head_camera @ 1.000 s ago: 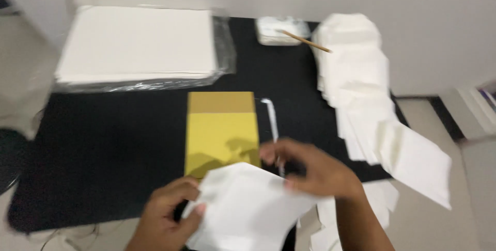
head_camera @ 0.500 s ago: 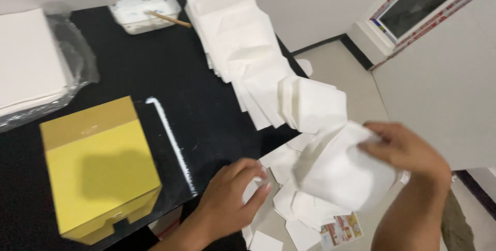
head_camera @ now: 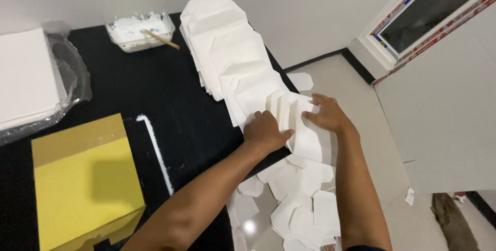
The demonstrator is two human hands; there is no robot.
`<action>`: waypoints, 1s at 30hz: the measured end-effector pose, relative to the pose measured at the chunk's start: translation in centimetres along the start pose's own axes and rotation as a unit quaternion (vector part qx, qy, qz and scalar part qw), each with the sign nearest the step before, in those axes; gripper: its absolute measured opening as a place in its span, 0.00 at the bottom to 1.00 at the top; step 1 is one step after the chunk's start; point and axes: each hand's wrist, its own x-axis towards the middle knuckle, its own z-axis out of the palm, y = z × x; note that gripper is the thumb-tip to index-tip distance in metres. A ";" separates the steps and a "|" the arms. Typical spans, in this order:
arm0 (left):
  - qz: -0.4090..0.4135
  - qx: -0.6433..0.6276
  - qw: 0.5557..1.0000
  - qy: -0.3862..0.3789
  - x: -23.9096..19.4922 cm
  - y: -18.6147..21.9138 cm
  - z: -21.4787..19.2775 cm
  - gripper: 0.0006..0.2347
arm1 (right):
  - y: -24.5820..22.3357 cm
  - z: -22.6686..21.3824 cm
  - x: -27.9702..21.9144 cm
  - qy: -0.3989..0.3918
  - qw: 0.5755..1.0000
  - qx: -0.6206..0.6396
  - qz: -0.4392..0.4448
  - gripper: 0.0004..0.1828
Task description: The person folds a white sheet of paper and uses a wooden stick to apply white adhesive to its edges. They then place a yellow sheet on top of the glued paper and press it down to secure the layers.
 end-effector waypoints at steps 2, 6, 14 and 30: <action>0.003 0.014 1.000 0.012 3.2 -1.0 1.2 0.29 | -1.2 0.0 -0.3 0.003 0.999 0.011 0.037 0.36; 0.010 0.008 1.000 0.012 7.8 -3.4 1.9 0.23 | -3.0 -0.8 -1.8 0.031 0.998 0.030 0.055 0.33; 0.053 -0.077 0.996 0.008 9.0 -4.7 0.3 0.22 | -2.7 2.4 -3.3 0.086 0.993 0.045 0.064 0.39; 0.145 0.146 0.975 0.085 5.5 -6.9 -4.8 0.42 | -6.4 8.7 -0.3 0.194 0.980 -0.039 0.027 0.29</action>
